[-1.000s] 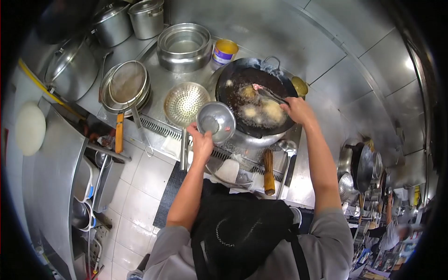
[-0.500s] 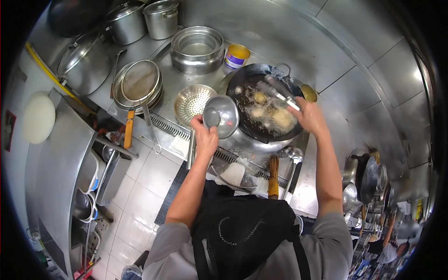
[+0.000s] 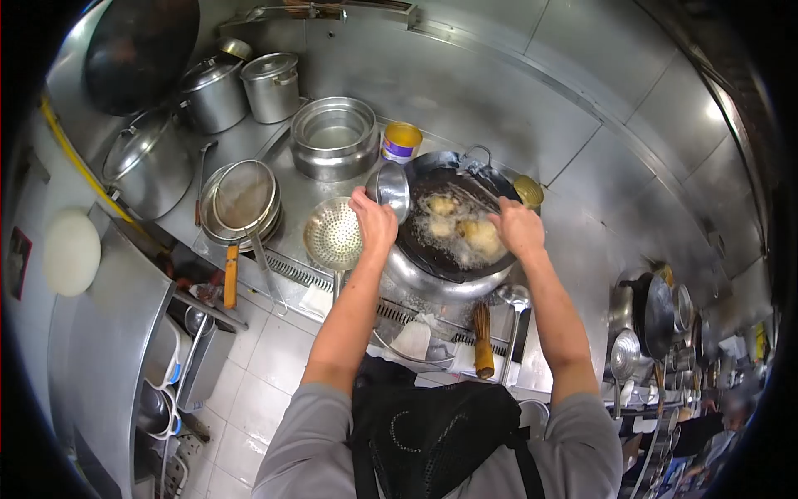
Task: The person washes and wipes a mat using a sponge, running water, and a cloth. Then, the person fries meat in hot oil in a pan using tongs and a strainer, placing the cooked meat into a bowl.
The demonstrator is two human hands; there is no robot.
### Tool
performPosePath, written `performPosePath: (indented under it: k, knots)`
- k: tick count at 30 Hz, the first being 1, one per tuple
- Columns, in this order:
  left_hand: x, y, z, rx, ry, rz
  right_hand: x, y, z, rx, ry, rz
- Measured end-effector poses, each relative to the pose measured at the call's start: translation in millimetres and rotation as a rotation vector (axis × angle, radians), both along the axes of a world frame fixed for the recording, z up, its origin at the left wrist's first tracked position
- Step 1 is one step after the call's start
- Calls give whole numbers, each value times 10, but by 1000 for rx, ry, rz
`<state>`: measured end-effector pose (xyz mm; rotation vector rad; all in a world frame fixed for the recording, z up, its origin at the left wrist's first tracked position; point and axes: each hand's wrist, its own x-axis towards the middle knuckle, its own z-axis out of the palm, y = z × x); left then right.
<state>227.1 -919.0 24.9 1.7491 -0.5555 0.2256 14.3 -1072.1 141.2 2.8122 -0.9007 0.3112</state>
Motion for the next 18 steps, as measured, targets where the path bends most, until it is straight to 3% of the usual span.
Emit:
performPosePath:
  k: [3, 5, 6, 7, 8, 9, 10, 11, 13, 14, 16, 18]
  knots:
    - [109, 233, -29, -40, 46, 54, -385, -203, -65, 59, -159, -111]
    - [78, 640, -112, -337, 566, -67, -770, -81, -112, 121, -263, -212]
    - [-189, 1001, 242, -532, 860, -100, -970, -20, -232, 231, -287, -331]
    - [-208, 1237, -13, -612, 856, -115, -1219, -72, -391, 367, -295, -242]
    - [-284, 1486, -167, -612, 891, 54, -1479, -195, -827, 300, -385, -139]
    - [-448, 1863, -43, -769, 880, -72, -1704, -325, -1211, 398, -417, 5]
    - [-548, 2238, 75, -711, 959, -71, -1926, -525, -1493, 534, -67, -165]
    - [-659, 2574, 25, -734, 977, -17, -2071, -564, -1706, 507, -96, -15]
    - [-776, 3135, -10, -748, 1002, 103, -1920, -121, -1473, 254, -246, 23]
    - [-828, 3427, -36, -736, 1022, 181, -1868, 199, -1208, 256, -247, 34]
    - [-851, 4047, -163, -674, 1040, 169, -1591, 728, -848, 443, -337, -240]
    - [-630, 4827, -660, -719, 1115, 268, -1437, 949, -848, 450, -394, -108]
